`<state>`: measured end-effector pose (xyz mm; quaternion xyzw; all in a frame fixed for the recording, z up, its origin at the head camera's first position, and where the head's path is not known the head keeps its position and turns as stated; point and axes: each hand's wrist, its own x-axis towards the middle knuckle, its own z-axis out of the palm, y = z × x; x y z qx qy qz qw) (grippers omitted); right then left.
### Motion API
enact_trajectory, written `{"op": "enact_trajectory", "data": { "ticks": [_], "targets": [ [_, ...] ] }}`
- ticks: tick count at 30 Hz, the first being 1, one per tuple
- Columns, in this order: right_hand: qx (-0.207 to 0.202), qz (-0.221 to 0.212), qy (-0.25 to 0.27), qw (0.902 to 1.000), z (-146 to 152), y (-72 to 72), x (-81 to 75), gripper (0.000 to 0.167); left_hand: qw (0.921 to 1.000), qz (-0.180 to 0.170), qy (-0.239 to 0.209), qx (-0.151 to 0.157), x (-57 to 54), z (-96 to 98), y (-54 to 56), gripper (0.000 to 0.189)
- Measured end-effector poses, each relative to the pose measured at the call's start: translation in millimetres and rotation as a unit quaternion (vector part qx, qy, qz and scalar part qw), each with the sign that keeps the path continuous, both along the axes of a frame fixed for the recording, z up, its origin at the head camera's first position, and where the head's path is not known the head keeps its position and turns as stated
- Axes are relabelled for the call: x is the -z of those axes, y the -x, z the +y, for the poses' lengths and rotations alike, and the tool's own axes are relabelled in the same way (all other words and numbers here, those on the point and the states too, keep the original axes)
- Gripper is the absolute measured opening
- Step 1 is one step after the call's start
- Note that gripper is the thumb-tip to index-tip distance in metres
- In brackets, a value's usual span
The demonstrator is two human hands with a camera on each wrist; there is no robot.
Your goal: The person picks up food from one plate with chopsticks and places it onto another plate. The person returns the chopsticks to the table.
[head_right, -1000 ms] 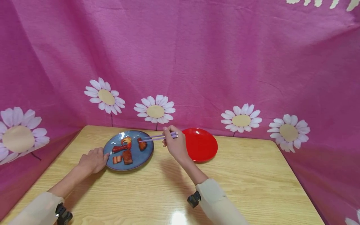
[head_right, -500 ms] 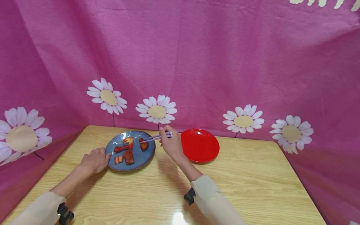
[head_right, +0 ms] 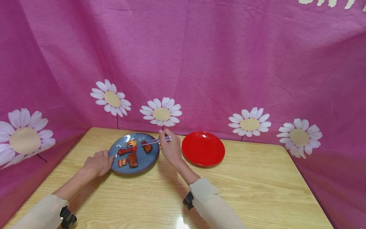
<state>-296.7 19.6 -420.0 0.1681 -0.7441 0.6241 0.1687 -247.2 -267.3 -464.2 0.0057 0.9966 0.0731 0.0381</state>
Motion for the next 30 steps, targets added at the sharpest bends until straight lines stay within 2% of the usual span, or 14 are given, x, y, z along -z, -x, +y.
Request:
{"op": "enact_trajectory", "data": {
  "ticks": [11, 20, 27, 30],
  "targets": [
    [0.038, -0.001, 0.038, 0.9985, 5.7, -6.3, 5.4, 0.032, 1.0, -0.002, -0.004, 0.001, -1.5, 1.6, -0.6, 0.043],
    [0.05, -0.036, 0.086, 0.9944, 19.1, -9.8, 7.4, 0.036, 1.0, -0.003, -0.005, -0.003, -2.6, 1.2, -1.8, 0.042],
    [0.049, -0.063, 0.127, 0.9888, 30.6, -12.8, 0.9, 0.034, 1.0, -0.002, -0.006, -0.004, -2.8, 1.2, -2.1, 0.042],
    [0.045, -0.071, 0.137, 0.987, 34.5, -21.3, -8.1, 0.033, 1.0, -0.002, -0.007, -0.002, -3.1, 1.3, -1.9, 0.042]
  ]
}}
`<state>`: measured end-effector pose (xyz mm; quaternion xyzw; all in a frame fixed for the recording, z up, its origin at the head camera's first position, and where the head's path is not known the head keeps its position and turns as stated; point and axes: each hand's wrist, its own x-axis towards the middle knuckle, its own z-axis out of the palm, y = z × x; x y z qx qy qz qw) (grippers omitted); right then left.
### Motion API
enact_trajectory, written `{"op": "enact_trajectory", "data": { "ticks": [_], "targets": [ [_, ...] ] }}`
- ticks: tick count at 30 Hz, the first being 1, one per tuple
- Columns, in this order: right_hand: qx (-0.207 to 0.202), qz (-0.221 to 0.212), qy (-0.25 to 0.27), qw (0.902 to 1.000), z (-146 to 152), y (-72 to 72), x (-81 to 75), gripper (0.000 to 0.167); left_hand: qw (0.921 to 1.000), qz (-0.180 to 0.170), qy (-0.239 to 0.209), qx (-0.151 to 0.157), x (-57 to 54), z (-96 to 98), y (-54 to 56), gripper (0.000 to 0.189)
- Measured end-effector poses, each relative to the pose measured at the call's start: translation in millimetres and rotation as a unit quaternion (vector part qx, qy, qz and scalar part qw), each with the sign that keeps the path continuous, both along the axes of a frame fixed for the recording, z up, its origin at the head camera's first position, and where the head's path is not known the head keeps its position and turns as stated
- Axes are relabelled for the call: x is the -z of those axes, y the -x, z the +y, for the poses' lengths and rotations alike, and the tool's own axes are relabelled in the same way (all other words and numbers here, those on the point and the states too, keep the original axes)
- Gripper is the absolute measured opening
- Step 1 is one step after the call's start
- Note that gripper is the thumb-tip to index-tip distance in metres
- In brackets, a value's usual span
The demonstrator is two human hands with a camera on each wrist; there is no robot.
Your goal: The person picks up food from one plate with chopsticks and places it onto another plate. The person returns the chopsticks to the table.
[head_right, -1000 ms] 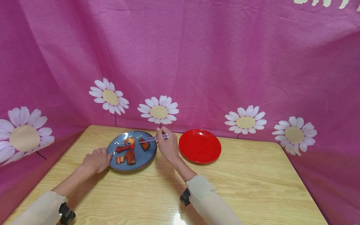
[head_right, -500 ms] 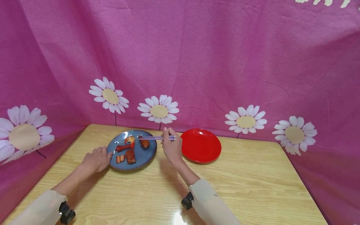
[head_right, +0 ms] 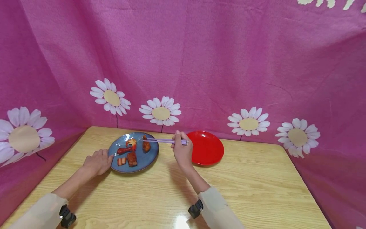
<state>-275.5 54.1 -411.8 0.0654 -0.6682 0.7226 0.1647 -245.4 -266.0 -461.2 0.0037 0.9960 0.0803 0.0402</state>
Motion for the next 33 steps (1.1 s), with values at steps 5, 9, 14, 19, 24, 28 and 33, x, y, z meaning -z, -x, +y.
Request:
{"op": "enact_trajectory", "data": {
  "ticks": [5, 9, 14, 19, 24, 28, 33],
  "targets": [
    [0.002, 0.006, 0.009, 0.9999, 6.7, -16.1, -16.9, 0.032, 1.0, -0.002, -0.001, 0.001, 0.3, 1.6, 0.1, 0.042],
    [-0.004, -0.003, 0.037, 0.9993, 15.9, -11.6, -13.0, 0.033, 1.0, 0.0, -0.001, 0.003, -0.1, 3.3, 0.3, 0.041],
    [0.015, 0.019, 0.02, 0.9995, 32.9, 2.5, 1.4, 0.038, 1.0, -0.002, 0.0, 0.004, -1.1, 3.8, -0.6, 0.042],
    [0.045, 0.038, 0.007, 0.9982, 49.7, 0.3, -2.0, 0.037, 1.0, -0.003, 0.0, 0.002, -2.6, 2.7, -2.4, 0.041],
    [0.064, 0.022, 0.031, 0.9973, 72.6, -3.0, -5.8, 0.037, 1.0, -0.004, -0.004, 0.001, 0.1, 1.4, -1.7, 0.043],
    [0.076, 0.016, 0.03, 0.9965, 94.5, -5.5, -5.1, 0.036, 1.0, -0.004, -0.004, 0.004, 2.0, 0.4, -0.5, 0.044],
    [0.104, 0.009, 0.033, 0.994, 118.9, -9.1, -0.5, 0.037, 1.0, -0.003, -0.004, 0.007, 1.4, 0.0, -0.1, 0.044]
  ]
}}
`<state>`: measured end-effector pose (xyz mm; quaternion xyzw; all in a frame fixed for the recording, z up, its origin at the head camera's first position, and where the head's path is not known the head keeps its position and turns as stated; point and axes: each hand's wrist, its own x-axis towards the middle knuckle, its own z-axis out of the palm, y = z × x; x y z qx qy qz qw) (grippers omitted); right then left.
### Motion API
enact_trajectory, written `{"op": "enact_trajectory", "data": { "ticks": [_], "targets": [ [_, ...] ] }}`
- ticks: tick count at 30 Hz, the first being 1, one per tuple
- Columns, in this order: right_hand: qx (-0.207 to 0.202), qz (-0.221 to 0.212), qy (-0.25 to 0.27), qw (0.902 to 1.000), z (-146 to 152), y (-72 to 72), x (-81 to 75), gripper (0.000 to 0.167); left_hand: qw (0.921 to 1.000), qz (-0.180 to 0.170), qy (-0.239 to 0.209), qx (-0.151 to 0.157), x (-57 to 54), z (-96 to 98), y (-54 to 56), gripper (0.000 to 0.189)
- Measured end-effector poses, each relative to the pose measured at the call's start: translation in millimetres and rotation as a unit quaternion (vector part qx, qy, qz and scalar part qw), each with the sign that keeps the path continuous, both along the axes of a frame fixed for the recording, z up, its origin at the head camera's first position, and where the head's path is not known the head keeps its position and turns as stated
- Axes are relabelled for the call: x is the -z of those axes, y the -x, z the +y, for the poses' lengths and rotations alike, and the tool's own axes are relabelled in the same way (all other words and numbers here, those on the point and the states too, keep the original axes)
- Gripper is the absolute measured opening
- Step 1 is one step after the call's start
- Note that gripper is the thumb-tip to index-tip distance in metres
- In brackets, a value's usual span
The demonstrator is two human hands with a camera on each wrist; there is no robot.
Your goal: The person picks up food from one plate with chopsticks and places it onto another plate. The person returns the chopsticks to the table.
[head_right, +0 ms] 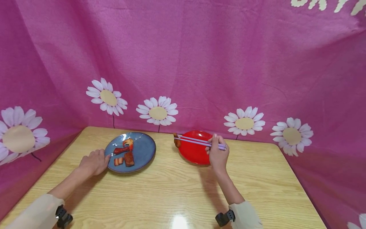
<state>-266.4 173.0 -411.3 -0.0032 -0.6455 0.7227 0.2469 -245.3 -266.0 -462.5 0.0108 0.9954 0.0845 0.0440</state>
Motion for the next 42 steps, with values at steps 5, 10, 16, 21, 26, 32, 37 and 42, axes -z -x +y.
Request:
{"op": "enact_trajectory", "data": {
  "ticks": [5, 10, 16, 21, 26, 32, 37, 42],
  "targets": [
    [0.029, 0.004, 0.0, 0.9996, 18.1, -2.7, 3.3, 0.038, 1.0, -0.004, -0.002, -0.002, -1.0, -0.1, -0.4, 0.044],
    [0.042, -0.002, -0.029, 0.9987, 28.3, -2.2, 7.8, 0.041, 1.0, -0.002, -0.002, -0.004, -2.0, 0.3, -1.0, 0.043],
    [0.049, -0.006, -0.057, 0.9972, 27.0, 3.5, 7.5, 0.04, 1.0, -0.004, 0.002, -0.001, -3.0, 0.1, -1.6, 0.043],
    [0.045, -0.015, -0.088, 0.995, 23.3, 10.2, 4.9, 0.04, 1.0, -0.003, 0.004, -0.004, -3.1, -0.3, -1.1, 0.043],
    [0.05, -0.029, -0.112, 0.9921, 20.3, 14.8, 3.5, 0.041, 1.0, 0.0, 0.003, -0.004, -1.2, -0.1, -0.3, 0.044],
    [0.042, -0.036, -0.176, 0.9829, 13.3, 17.8, 5.1, 0.036, 1.0, 0.001, 0.004, -0.007, 1.6, 0.9, -0.9, 0.044],
    [0.033, -0.028, -0.211, 0.9765, 10.0, 19.3, 7.5, 0.033, 1.0, 0.004, 0.0, -0.008, 0.3, 1.6, -0.8, 0.044],
    [0.019, -0.032, -0.213, 0.9764, 9.4, 19.0, 3.3, 0.036, 0.9999, 0.005, -0.004, -0.009, 0.1, 1.4, -0.5, 0.044]
  ]
}}
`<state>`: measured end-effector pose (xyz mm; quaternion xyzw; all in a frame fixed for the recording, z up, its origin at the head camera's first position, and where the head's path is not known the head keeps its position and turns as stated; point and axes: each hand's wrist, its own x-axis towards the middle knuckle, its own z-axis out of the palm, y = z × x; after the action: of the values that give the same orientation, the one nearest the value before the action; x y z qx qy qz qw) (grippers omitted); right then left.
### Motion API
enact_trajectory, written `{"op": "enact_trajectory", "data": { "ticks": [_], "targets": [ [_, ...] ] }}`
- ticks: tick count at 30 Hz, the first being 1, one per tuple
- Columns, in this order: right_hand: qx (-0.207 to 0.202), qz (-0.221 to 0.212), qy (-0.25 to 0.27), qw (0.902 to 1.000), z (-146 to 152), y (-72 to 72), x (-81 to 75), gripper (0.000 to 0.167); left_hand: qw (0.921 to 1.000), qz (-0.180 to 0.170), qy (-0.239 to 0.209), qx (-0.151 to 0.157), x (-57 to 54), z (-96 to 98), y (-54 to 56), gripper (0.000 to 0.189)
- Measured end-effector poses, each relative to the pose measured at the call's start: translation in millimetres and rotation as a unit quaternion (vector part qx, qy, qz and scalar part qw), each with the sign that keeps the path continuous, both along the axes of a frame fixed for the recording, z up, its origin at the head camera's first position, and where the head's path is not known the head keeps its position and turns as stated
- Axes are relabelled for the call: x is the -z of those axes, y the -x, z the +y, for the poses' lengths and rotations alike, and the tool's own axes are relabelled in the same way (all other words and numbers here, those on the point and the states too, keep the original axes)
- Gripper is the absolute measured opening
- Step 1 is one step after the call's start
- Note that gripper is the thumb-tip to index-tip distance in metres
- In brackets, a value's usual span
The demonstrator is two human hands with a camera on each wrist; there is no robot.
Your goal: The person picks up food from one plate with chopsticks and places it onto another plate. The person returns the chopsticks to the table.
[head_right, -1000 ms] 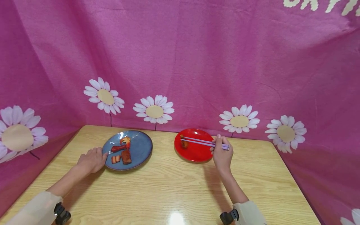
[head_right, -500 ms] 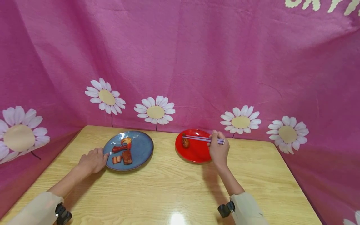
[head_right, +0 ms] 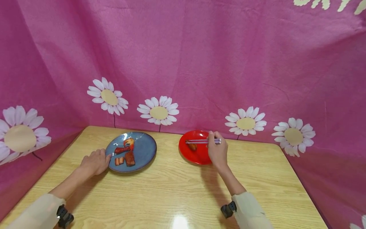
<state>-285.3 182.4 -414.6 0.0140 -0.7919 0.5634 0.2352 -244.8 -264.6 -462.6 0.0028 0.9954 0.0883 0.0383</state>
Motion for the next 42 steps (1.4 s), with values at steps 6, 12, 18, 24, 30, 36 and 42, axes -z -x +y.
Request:
{"op": "enact_trajectory", "data": {
  "ticks": [6, 12, 18, 24, 30, 36, 42],
  "targets": [
    [-0.022, -0.013, 0.006, 0.9996, -5.1, -12.9, -20.1, 0.036, 1.0, -0.004, 0.0, -0.001, -2.6, 0.4, -0.3, 0.044],
    [-0.049, -0.003, 0.002, 0.9988, -15.0, -28.3, -43.8, 0.034, 1.0, -0.005, 0.002, -0.004, -1.0, 0.1, 0.0, 0.046],
    [-0.109, -0.005, 0.042, 0.9932, -25.5, -21.1, -46.3, 0.032, 1.0, -0.003, 0.004, -0.002, -1.1, -0.7, 1.0, 0.047],
    [-0.168, 0.006, 0.062, 0.9838, -46.6, -5.5, -37.1, 0.035, 1.0, -0.002, 0.005, -0.003, -0.4, -1.1, 1.7, 0.048],
    [-0.209, 0.006, 0.063, 0.9757, -77.4, -4.3, -36.2, 0.033, 1.0, 0.001, 0.005, -0.003, 1.3, -0.3, 2.8, 0.049],
    [-0.21, 0.0, 0.039, 0.9768, -109.4, -0.6, -30.4, 0.028, 1.0, 0.002, 0.004, -0.008, 3.0, -0.2, 2.6, 0.049],
    [-0.206, 0.001, 0.061, 0.9766, -138.7, 5.4, -25.9, 0.03, 0.9999, 0.005, 0.004, -0.009, 2.9, -2.1, 1.8, 0.048]
  ]
}}
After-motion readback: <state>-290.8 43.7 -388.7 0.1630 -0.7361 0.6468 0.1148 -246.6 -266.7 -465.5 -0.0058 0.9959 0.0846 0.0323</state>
